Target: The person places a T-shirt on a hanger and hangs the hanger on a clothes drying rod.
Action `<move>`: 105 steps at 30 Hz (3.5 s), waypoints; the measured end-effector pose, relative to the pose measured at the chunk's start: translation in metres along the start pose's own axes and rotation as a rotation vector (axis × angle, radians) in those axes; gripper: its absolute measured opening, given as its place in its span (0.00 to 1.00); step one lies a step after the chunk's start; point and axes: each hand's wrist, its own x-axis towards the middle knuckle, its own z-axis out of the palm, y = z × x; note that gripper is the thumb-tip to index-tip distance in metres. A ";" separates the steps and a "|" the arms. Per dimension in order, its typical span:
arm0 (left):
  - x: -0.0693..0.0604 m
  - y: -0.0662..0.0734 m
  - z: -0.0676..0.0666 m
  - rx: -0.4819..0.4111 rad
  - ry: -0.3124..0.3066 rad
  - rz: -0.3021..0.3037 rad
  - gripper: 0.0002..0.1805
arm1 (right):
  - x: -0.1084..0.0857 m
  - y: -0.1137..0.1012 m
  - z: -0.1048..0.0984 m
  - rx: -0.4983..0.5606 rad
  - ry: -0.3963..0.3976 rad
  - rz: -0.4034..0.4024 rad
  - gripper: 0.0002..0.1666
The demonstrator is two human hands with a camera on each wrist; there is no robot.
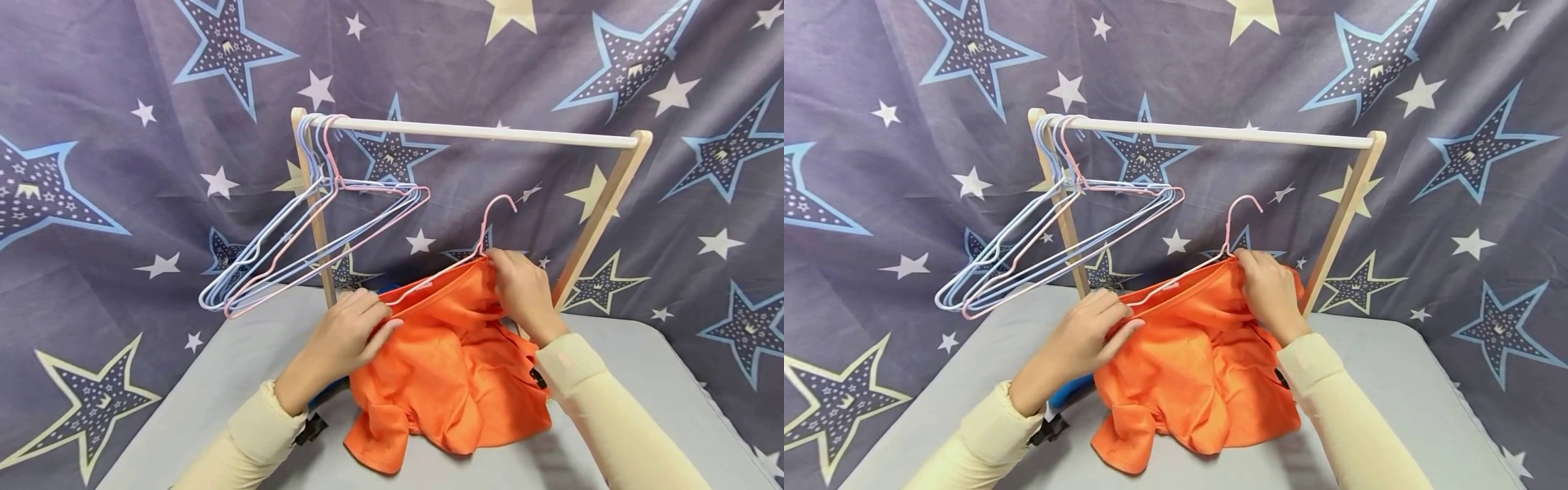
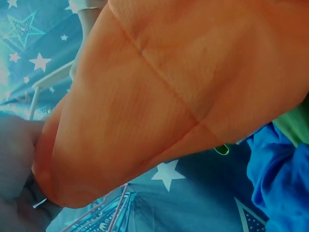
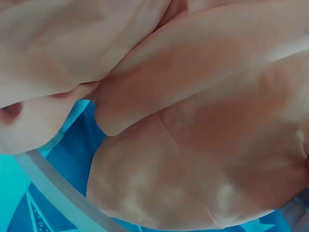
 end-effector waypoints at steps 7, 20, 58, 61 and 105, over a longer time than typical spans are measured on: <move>-0.002 -0.003 0.007 -0.021 0.036 0.001 0.09 | -0.003 -0.002 0.005 0.008 0.000 -0.013 0.09; -0.018 -0.007 0.010 -0.287 0.062 -0.456 0.19 | -0.003 0.002 0.005 0.005 0.013 0.027 0.08; -0.009 0.000 0.029 0.374 0.263 -0.117 0.07 | -0.003 -0.003 0.007 -0.022 0.013 0.021 0.08; -0.007 0.000 0.033 0.410 0.221 -0.097 0.10 | -0.003 -0.005 0.007 -0.022 0.028 0.008 0.08; 0.017 -0.007 0.016 0.274 0.051 -0.328 0.05 | 0.009 -0.036 0.012 0.037 0.085 0.086 0.08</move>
